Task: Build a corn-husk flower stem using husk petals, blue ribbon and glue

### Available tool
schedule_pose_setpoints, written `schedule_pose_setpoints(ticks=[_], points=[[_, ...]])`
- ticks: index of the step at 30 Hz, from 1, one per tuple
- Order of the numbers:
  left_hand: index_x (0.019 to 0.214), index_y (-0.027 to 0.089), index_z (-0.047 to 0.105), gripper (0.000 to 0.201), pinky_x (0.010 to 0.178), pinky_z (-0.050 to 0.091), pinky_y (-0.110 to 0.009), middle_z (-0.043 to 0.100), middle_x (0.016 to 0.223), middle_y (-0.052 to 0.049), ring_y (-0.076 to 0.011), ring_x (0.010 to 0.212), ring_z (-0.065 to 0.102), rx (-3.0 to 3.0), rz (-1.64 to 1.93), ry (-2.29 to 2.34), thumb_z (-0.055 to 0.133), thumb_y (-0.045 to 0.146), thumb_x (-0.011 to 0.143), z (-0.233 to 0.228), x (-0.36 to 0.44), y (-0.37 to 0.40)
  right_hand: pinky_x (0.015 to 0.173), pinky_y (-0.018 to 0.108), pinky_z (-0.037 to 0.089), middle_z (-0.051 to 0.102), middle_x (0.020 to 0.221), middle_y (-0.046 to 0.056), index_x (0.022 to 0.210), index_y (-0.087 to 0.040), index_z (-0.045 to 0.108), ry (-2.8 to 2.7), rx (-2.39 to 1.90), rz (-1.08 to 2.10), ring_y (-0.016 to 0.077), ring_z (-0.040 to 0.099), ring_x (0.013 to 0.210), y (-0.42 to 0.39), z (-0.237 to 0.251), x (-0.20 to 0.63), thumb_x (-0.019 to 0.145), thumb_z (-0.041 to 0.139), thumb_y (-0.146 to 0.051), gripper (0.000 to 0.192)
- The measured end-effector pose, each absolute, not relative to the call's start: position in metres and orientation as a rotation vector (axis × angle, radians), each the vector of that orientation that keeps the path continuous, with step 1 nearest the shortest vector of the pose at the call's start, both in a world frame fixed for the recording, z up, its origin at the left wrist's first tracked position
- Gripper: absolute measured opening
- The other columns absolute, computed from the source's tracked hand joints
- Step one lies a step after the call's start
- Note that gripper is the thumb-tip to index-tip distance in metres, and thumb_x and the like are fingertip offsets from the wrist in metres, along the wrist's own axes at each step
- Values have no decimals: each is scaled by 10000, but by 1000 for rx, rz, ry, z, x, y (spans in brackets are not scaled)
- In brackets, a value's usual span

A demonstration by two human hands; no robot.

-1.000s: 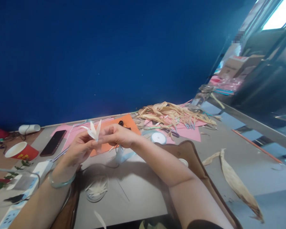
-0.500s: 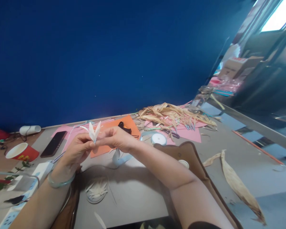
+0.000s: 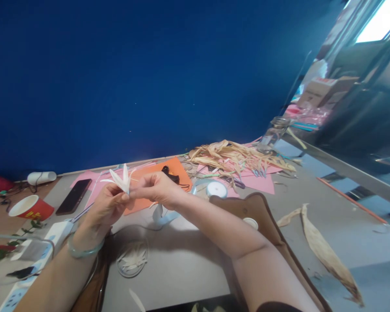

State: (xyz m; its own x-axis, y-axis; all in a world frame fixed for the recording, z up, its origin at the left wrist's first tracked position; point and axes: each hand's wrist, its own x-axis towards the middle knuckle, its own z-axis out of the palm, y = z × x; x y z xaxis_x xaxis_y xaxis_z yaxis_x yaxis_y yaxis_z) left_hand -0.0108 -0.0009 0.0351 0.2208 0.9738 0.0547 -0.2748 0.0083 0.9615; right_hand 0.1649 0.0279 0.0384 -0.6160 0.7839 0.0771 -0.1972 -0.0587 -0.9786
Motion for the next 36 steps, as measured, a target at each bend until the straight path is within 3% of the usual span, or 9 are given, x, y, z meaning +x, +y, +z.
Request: schedule_pose_setpoints(ticks=[3, 8, 20, 28, 32, 36], points=[[574, 151, 669, 367, 449, 421, -217, 587, 472, 9, -86, 418, 506, 1109, 1181, 802, 935, 387, 487, 37, -10, -1, 520, 244, 408, 671, 646, 12, 645, -171, 613, -1503, -590, 1718, 128, 618, 625, 23, 43, 164, 695, 831, -367, 297], [615, 149, 682, 327, 471, 415, -204, 579, 496, 18, -75, 444, 499, 1115, 1179, 794, 926, 351, 535, 43, -10, -1, 656, 299, 526, 716, 688, 40, 684, -156, 627, -1492, -523, 1588, 145, 673, 677, 15, 44, 159, 758, 782, -368, 273], [547, 145, 686, 294, 483, 418, -203, 566, 453, 11, -75, 448, 490, 1136, 1194, 787, 908, 335, 581, 46, -9, -4, 492, 231, 400, 681, 662, 32, 724, -141, 674, -1630, -583, 1305, 89, 535, 550, 11, 42, 161, 798, 732, -324, 206], [572, 138, 689, 257, 496, 439, -169, 585, 485, 12, -66, 482, 524, 1052, 1238, 805, 902, 283, 586, 43, -7, -5, 566, 224, 454, 668, 657, 3, 712, -141, 653, -1583, -550, 1381, 76, 552, 587, 17, 44, 160, 797, 715, -253, 154], [759, 188, 739, 265, 532, 483, -178, 672, 602, 8, -93, 538, 607, 1026, 1257, 741, 913, 253, 569, 40, -8, -5, 637, 259, 509, 692, 679, 16, 721, -149, 644, -1505, -431, 1525, 112, 635, 654, 20, 44, 162, 793, 753, -304, 202], [793, 206, 749, 117, 573, 512, -200, 683, 664, 0, -102, 585, 630, 1103, 1284, 750, 809, 296, 750, 37, -7, -6, 529, 213, 433, 664, 640, -3, 735, -149, 653, -1413, -409, 1651, 86, 583, 579, 23, 45, 163, 772, 784, -321, 219]])
